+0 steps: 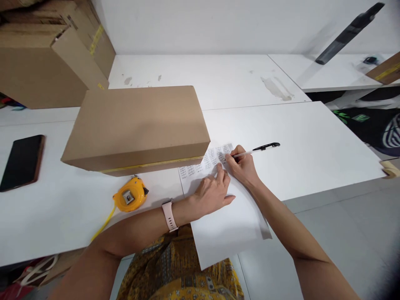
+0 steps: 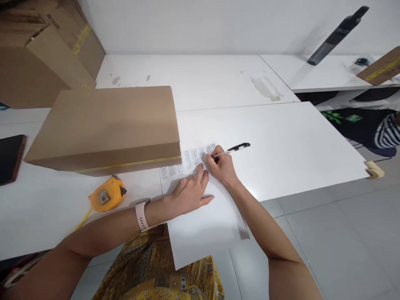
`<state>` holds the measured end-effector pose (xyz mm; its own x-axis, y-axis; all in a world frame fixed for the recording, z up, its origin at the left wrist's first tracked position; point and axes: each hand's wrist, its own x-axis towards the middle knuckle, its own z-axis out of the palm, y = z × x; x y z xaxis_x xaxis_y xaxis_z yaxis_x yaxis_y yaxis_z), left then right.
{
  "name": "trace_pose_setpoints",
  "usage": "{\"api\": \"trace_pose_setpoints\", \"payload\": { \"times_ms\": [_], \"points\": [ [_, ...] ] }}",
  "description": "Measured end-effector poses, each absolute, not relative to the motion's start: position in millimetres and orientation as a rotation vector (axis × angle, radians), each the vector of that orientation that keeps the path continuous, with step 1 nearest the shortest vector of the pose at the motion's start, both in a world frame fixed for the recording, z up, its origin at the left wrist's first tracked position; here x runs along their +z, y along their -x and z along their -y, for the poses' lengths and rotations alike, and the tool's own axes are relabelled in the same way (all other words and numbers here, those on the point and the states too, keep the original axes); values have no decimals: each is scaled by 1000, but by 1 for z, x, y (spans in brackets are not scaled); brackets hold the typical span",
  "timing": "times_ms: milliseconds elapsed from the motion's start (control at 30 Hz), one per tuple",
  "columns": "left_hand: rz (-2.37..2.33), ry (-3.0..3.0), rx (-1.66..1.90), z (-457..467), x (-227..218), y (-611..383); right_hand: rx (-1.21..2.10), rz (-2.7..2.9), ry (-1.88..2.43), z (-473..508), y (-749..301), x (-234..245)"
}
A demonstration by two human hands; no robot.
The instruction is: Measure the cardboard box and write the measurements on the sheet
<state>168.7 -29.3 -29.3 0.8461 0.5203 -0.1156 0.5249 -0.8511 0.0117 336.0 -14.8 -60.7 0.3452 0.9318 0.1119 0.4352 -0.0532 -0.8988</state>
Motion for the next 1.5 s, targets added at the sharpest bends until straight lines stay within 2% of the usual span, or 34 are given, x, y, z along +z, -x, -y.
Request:
{"api": "trace_pose_setpoints", "payload": {
  "times_ms": [1500],
  "points": [
    [-853, -2989, -150, 30, -33, -169, 602, 1234, 1680, 14, -341, -62]
  ]
}}
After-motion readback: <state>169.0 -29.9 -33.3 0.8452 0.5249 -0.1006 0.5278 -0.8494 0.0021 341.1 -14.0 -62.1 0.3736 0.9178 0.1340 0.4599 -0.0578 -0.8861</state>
